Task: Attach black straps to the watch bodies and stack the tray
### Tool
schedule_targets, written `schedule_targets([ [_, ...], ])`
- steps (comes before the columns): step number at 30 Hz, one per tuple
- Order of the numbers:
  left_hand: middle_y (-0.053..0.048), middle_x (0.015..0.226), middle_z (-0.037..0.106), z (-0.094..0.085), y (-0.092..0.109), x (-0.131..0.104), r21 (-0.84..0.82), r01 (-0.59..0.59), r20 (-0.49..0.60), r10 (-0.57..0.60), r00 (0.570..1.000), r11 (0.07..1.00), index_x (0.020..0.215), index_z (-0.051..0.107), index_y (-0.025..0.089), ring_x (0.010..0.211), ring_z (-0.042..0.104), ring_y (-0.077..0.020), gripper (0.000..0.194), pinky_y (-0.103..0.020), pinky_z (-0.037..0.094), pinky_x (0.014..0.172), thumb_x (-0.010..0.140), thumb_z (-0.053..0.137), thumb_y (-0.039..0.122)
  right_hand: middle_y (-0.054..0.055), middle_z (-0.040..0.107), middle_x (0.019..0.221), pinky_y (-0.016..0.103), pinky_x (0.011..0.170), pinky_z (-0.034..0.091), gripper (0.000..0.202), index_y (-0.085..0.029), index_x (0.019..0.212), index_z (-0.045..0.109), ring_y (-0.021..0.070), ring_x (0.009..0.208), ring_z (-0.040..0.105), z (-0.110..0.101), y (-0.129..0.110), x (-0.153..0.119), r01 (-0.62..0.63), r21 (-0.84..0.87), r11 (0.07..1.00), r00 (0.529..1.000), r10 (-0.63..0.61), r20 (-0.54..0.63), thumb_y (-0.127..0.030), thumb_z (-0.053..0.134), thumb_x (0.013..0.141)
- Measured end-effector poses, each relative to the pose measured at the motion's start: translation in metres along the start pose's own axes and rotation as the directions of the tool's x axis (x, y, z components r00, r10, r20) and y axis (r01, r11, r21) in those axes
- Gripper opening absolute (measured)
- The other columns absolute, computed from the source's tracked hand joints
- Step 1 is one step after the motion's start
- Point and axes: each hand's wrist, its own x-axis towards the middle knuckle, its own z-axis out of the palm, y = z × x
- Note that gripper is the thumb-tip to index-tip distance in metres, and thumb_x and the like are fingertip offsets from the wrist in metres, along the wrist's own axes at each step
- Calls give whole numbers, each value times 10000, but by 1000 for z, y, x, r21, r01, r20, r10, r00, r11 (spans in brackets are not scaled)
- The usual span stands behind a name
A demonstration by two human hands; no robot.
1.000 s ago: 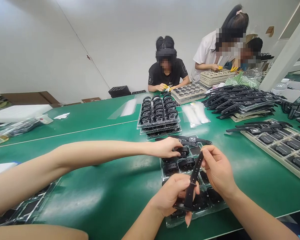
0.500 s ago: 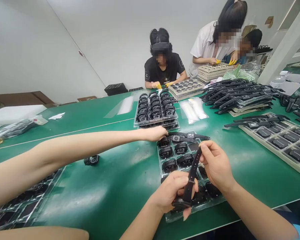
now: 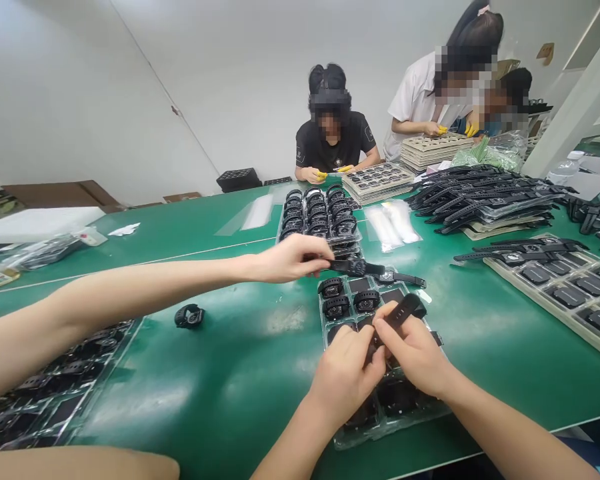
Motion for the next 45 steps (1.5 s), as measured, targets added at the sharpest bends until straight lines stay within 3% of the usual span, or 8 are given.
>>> schedule_targets([
  [4,-40,763,664,3,1,-4,-77,-25,-115,16,993,997,1057,597,179,672,556,-189,119,-299,491,615,1013,490,209,-56,522,648,232,542,447,418,-220,791,542,113,563,518,2,3,3,-128,335,933,992,117,54,-602,657,920],
  [8,-14,801,690,6,1,-4,-218,-134,-262,74,962,967,1312,461,208,696,583,-173,321,-292,522,643,1001,530,167,-58,573,630,206,530,437,411,-217,817,575,99,546,545,5,7,2,-155,477,865,988,144,60,-599,708,891],
  [20,-27,733,664,2,4,0,-148,-268,-291,218,932,952,1144,584,170,616,521,-155,270,-305,453,590,927,551,13,-71,532,579,169,477,381,397,-211,835,609,67,483,480,6,10,-4,-151,494,856,986,167,13,-590,712,895],
  [23,-17,694,622,-3,4,3,-162,-222,-237,180,955,962,1017,628,182,606,509,-152,199,-294,426,574,928,551,21,-59,535,623,185,528,419,360,-223,949,661,80,532,504,-3,12,-5,-76,421,904,997,78,14,-583,658,939],
  [28,-22,765,709,-15,2,6,-496,36,-61,-77,995,868,897,693,205,701,611,-151,147,-283,495,698,952,598,107,7,614,800,255,608,478,301,-260,1178,719,127,639,556,-16,6,-1,54,211,976,976,-97,196,-473,593,1006],
  [34,-64,1111,732,-9,4,0,-775,447,270,-405,874,448,1169,645,239,1050,670,-229,247,-332,518,911,927,693,254,38,617,981,311,734,509,278,-324,1189,742,200,875,596,-14,2,4,106,-11,994,982,-103,157,-242,650,940],
  [38,-20,1072,631,-11,4,-1,-832,442,299,-401,866,335,1125,568,248,1009,611,-188,292,-293,490,886,899,740,312,32,614,1063,333,792,515,467,-392,1394,601,181,867,584,-14,0,1,220,-76,973,957,-200,209,-184,562,978],
  [45,16,896,529,-18,3,4,-829,497,393,-365,844,256,996,593,205,774,493,-112,232,-226,427,690,916,729,375,40,617,980,352,800,493,148,-265,1100,672,206,885,588,-19,-1,1,395,-212,894,910,-350,222,-269,565,998],
])
